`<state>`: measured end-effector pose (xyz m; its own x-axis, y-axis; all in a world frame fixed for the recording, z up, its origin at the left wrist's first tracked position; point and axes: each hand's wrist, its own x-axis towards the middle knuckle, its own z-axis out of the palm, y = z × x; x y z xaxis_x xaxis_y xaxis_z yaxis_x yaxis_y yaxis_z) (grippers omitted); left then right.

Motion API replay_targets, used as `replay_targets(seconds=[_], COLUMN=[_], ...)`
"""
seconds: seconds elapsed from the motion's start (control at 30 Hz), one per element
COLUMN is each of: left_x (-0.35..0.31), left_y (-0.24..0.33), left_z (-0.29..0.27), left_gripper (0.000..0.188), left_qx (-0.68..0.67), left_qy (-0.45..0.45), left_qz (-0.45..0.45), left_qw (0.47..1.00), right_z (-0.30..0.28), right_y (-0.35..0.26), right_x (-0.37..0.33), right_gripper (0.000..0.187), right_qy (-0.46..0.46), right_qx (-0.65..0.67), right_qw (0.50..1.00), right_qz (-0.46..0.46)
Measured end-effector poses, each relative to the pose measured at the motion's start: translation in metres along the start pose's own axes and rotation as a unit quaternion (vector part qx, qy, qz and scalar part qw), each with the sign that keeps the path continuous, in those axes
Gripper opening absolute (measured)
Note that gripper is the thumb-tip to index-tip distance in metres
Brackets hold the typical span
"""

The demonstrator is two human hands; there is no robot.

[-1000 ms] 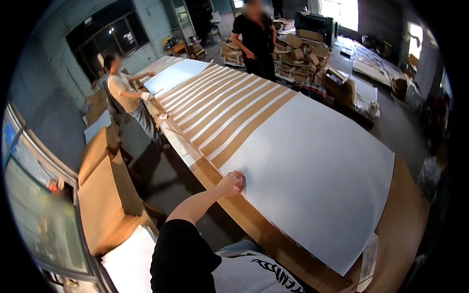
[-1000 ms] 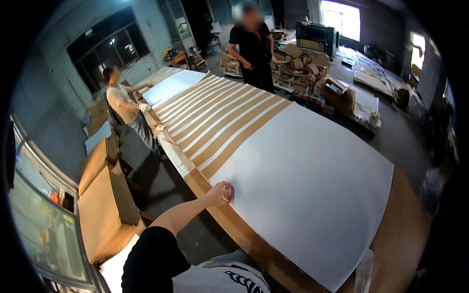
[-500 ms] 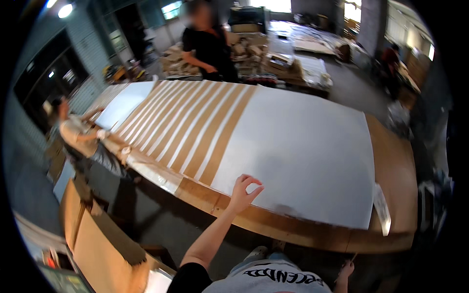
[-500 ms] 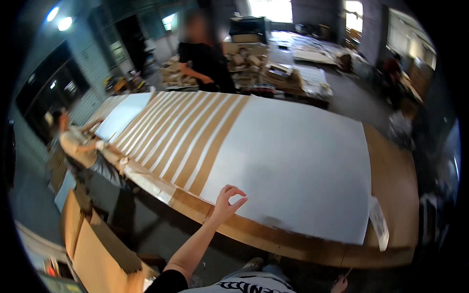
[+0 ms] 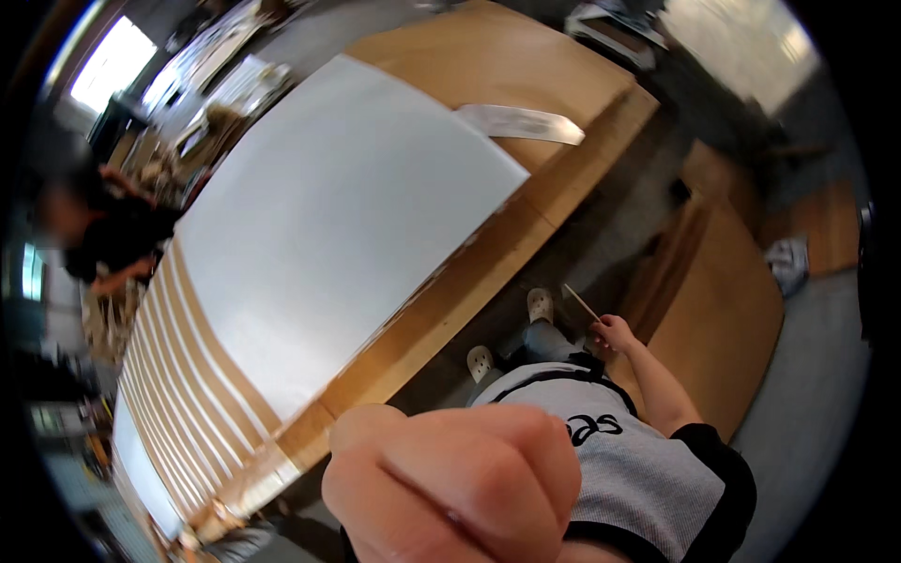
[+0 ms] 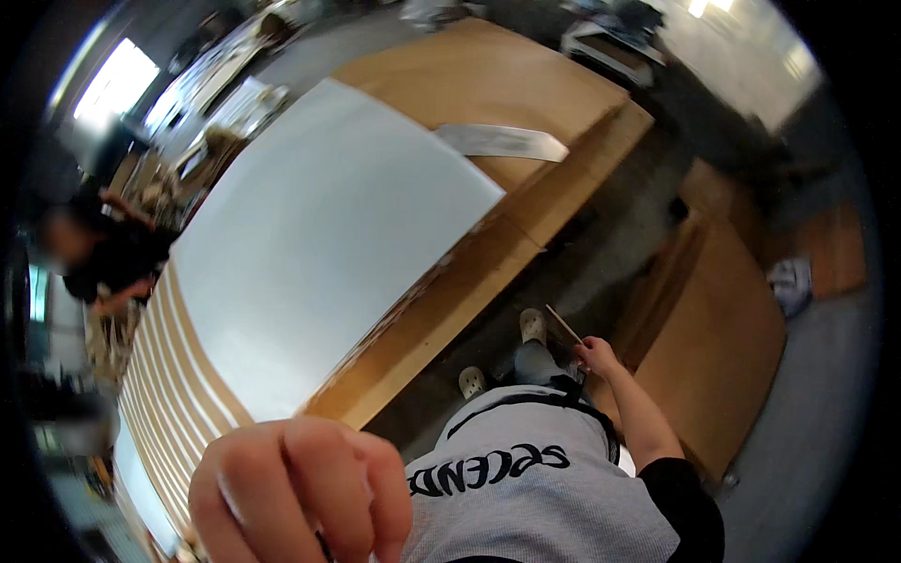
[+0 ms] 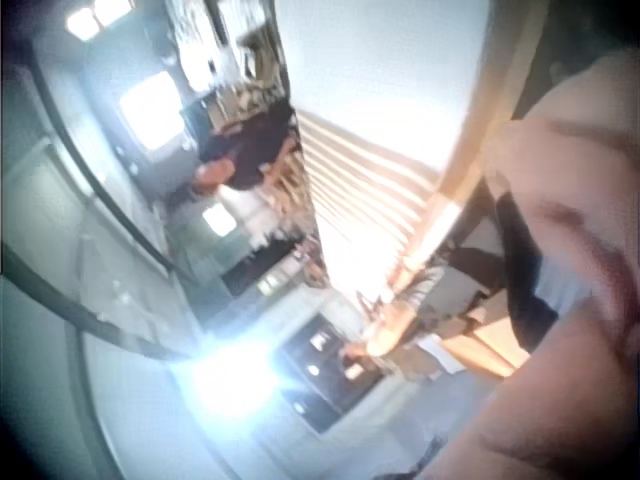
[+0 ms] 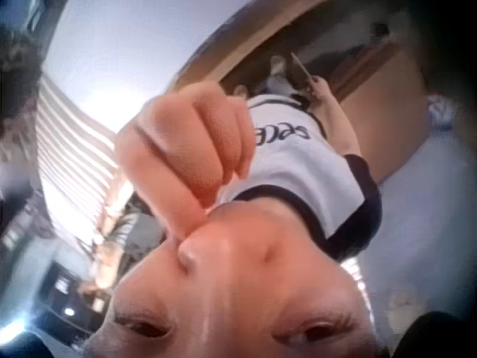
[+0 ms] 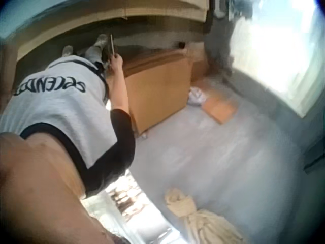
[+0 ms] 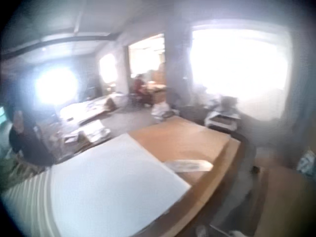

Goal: The person repeatedly picks up large sheets of white paper and places them onto a long wooden structure that is partially covered with brown paper. The person handles the sheets one at a time, aligning them along the surface. Other people are visible in the background working on similar tasks.

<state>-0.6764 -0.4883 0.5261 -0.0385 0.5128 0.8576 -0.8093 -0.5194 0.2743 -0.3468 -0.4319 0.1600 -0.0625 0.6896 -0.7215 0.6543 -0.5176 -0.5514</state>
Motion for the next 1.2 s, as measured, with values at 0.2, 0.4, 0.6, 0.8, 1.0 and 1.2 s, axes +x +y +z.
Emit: replay_targets(seconds=[0.2, 0.4, 0.6, 0.8, 1.0, 1.2], left_x=[0.019, 0.066, 0.002, -0.018, -0.008, 0.014], left_y=[-0.101, -0.258, -0.407, -0.367, -0.364, -0.389], left_z=[0.006, -0.020, -0.208, -0.355, -0.365, -0.345], left_gripper=[0.017, 0.012, 0.053, 0.106, 0.108, 0.093], left_qx=[-0.129, -0.075, 0.653, 0.755, 0.722, 0.739], left_qy=[-0.041, -0.121, -0.344, -0.330, -0.329, -0.268], left_qz=[-0.150, -0.332, -0.379, -0.552, -0.599, -0.509], left_qw=[0.979, 0.932, 0.558, 0.123, 0.110, 0.352], right_z=[-0.041, -0.090, -0.099, -0.112, -0.119, -0.105], right_y=[0.086, 0.169, 0.239, 0.260, 0.249, 0.222], right_x=[0.005, 0.041, 0.009, -0.020, -0.008, 0.004], right_gripper=[0.020, 0.022, 0.017, 0.017, 0.018, 0.018], right_qy=[0.052, 0.163, 0.187, 0.190, 0.211, 0.199], right_qx=[0.083, 0.206, 0.335, 0.400, 0.449, 0.465], right_qw=[0.994, 0.964, 0.913, 0.865, 0.833, 0.810], right_qz=[0.049, 0.032, 0.137, 0.237, 0.245, 0.296])
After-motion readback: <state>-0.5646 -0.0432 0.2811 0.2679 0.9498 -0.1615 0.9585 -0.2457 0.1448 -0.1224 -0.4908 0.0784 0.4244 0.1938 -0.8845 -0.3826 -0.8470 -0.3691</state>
